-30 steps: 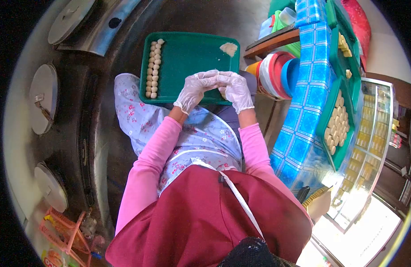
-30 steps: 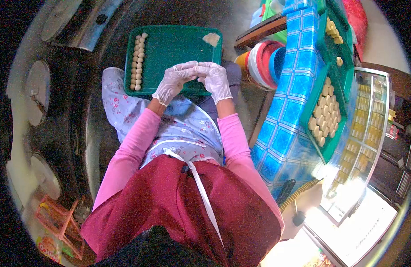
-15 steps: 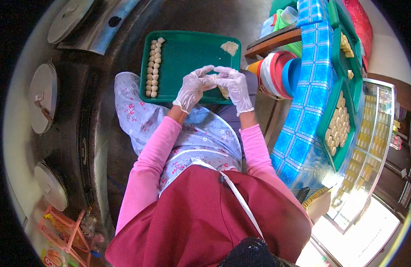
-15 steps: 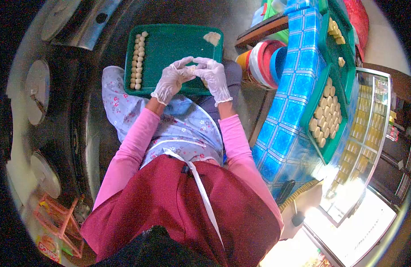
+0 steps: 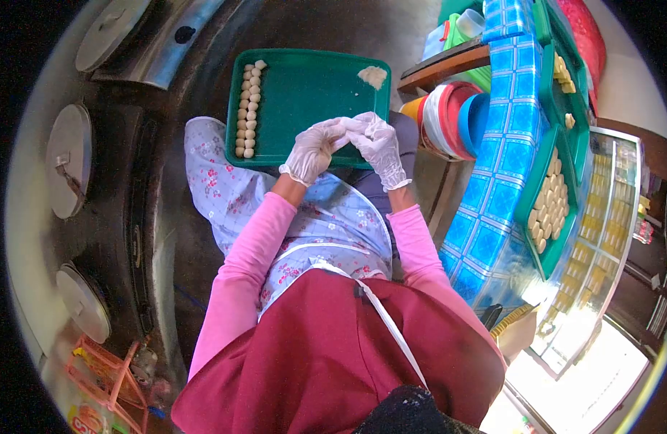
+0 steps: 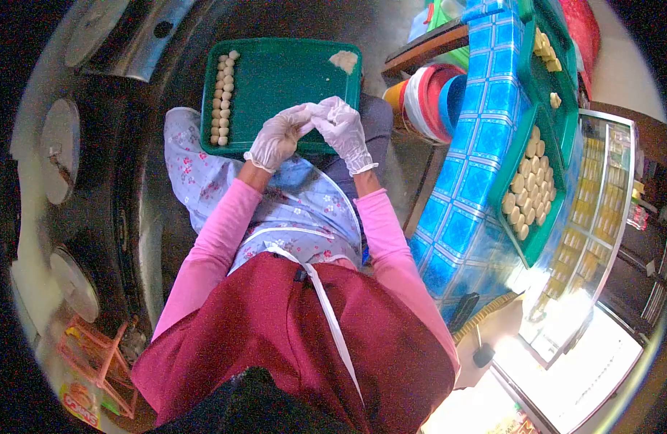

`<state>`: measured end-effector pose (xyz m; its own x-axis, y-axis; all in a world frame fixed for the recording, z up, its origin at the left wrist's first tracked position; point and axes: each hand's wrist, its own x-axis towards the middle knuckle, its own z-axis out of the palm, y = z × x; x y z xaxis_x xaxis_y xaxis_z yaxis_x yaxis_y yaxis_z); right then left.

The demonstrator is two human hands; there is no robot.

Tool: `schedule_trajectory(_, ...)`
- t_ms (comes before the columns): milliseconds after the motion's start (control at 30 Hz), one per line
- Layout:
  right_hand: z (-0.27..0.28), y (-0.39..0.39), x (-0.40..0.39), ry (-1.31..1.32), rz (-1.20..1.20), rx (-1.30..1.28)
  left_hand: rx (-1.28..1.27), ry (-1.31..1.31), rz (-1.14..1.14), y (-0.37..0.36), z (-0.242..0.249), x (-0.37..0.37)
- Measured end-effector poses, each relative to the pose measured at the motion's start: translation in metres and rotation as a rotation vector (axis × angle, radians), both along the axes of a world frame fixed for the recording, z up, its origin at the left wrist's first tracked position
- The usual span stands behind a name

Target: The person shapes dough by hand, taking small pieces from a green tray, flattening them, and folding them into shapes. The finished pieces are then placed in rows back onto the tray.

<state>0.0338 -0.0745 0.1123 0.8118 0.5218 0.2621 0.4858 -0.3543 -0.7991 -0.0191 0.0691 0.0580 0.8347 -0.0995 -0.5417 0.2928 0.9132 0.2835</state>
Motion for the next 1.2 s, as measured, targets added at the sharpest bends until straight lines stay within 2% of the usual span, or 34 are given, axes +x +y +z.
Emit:
schedule_trajectory(67, -0.01, -0.004, 0.001, 0.051, -0.015, 0.014, -0.094, -0.002, -0.024, 0.001, -0.002, -0.003)
schedule_trajectory(167, -0.025, -0.005, 0.002, 0.171, -0.13, 0.045, 0.047, -0.036, -0.201, 0.006, 0.018, -0.008)
schedule_trajectory(267, -0.02, -0.001, 0.003, 0.875, -0.26, 0.142, 0.561, -0.084, -0.309, 0.003, 0.027, -0.012)
schedule_trajectory(300, -0.025, 0.002, 0.003, 0.946, -0.178, 0.355, 0.605, -0.101, -0.281, 0.001, 0.03, -0.012)
schedule_trajectory(400, -0.031, 0.007, 0.0, 0.87, -0.161, 0.379, 0.725, -0.192, -0.137, -0.006, 0.04, -0.019)
schedule_trajectory(500, -0.033, 0.013, 0.004, 0.966, -0.196, 0.337, 0.705, 0.037, 0.054, 0.001, 0.023, -0.021)
schedule_trajectory(600, -0.039, 0.033, 0.003, 0.965, -0.159, 0.407, 0.476, -0.07, 0.093, 0.016, 0.012, -0.024)
schedule_trajectory(733, -0.041, 0.063, -0.002, 0.839, -0.056, 0.377, 0.545, -0.082, 0.23, 0.028, 0.026, -0.026)
schedule_trajectory(767, -0.04, 0.07, -0.002, 0.617, 0.009, 0.248, 0.503, -0.147, 0.223, 0.038, 0.029, -0.027)
schedule_trajectory(800, -0.035, 0.079, -0.002, 0.691, 0.016, 0.214, 0.906, -0.236, -0.007, 0.059, 0.032, -0.033)
schedule_trajectory(833, -0.03, 0.09, -0.003, 0.765, 0.026, 0.18, 1.063, -0.13, -0.061, 0.076, 0.036, -0.037)
schedule_trajectory(900, -0.017, 0.115, -0.01, 0.87, 0.024, 0.133, 0.993, -0.016, 0.137, 0.11, 0.024, -0.047)
schedule_trajectory(933, -0.023, 0.123, -0.016, 0.831, 0.076, 0.055, 0.761, -0.018, 0.381, 0.126, 0.026, -0.054)
schedule_trajectory(1000, -0.042, 0.14, -0.019, 0.735, 0.182, -0.096, 0.522, 0.032, 0.618, 0.163, 0.048, -0.071)
schedule_trajectory(1033, -0.05, 0.147, -0.022, 0.685, 0.246, -0.191, 0.56, 0.026, 0.669, 0.18, 0.047, -0.083)
schedule_trajectory(1133, -0.075, 0.163, -0.036, 0.129, 0.35, -0.282, 0.58, 0.061, 0.771, 0.209, 0.053, -0.108)
schedule_trajectory(1200, -0.081, 0.167, -0.047, 0.163, 0.297, -0.382, 0.528, 0.095, 0.808, 0.22, 0.051, -0.118)
